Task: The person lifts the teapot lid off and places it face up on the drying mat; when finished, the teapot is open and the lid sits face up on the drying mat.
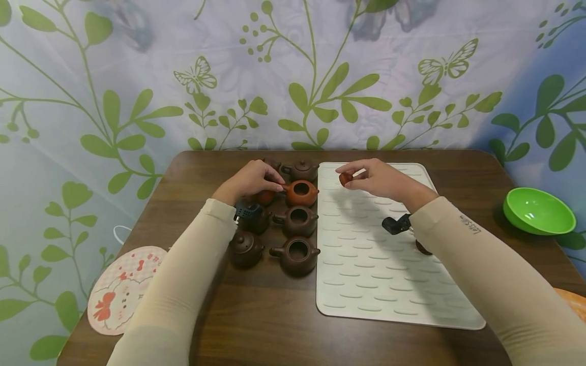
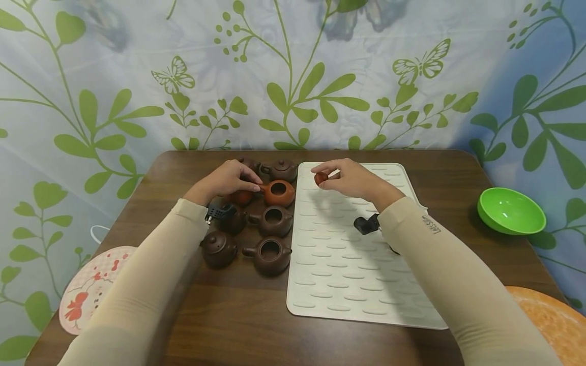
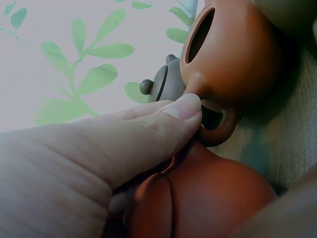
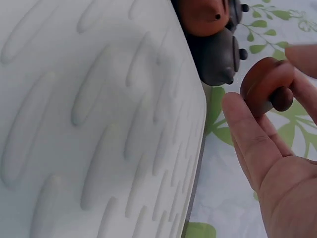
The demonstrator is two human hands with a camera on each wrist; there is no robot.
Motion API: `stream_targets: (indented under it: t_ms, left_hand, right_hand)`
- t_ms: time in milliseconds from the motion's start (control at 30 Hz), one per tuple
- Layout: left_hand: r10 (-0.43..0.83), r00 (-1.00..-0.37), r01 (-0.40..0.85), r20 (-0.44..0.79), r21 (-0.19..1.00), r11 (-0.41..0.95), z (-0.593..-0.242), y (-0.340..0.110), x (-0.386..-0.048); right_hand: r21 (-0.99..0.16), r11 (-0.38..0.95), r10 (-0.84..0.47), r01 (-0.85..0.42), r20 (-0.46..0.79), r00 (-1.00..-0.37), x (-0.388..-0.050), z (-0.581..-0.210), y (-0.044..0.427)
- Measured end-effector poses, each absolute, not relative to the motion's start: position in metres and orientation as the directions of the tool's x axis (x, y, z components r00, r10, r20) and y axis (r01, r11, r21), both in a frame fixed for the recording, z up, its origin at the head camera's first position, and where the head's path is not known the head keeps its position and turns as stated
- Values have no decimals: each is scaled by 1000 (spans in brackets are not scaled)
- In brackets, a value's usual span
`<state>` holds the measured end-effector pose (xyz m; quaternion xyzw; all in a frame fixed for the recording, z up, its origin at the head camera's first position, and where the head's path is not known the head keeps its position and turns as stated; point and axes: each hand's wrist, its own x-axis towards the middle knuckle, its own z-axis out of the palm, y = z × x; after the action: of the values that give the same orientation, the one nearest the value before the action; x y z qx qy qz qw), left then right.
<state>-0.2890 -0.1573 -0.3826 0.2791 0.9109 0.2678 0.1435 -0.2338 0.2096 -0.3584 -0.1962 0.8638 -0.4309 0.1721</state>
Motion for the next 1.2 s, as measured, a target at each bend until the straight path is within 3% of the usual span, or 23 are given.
stream_targets:
  t_ms: [267, 1200]
  left_hand:
    - [591, -800, 441, -102, 567, 695, -383, -157, -290]
    - [589, -803, 442, -94, 570, 693, -385, -155, -290]
  right_hand:
    - [-872, 478, -433, -108, -127, -893, -234, -352, 219]
    - [-744, 652, -369, -147, -143, -918, -228, -353, 268]
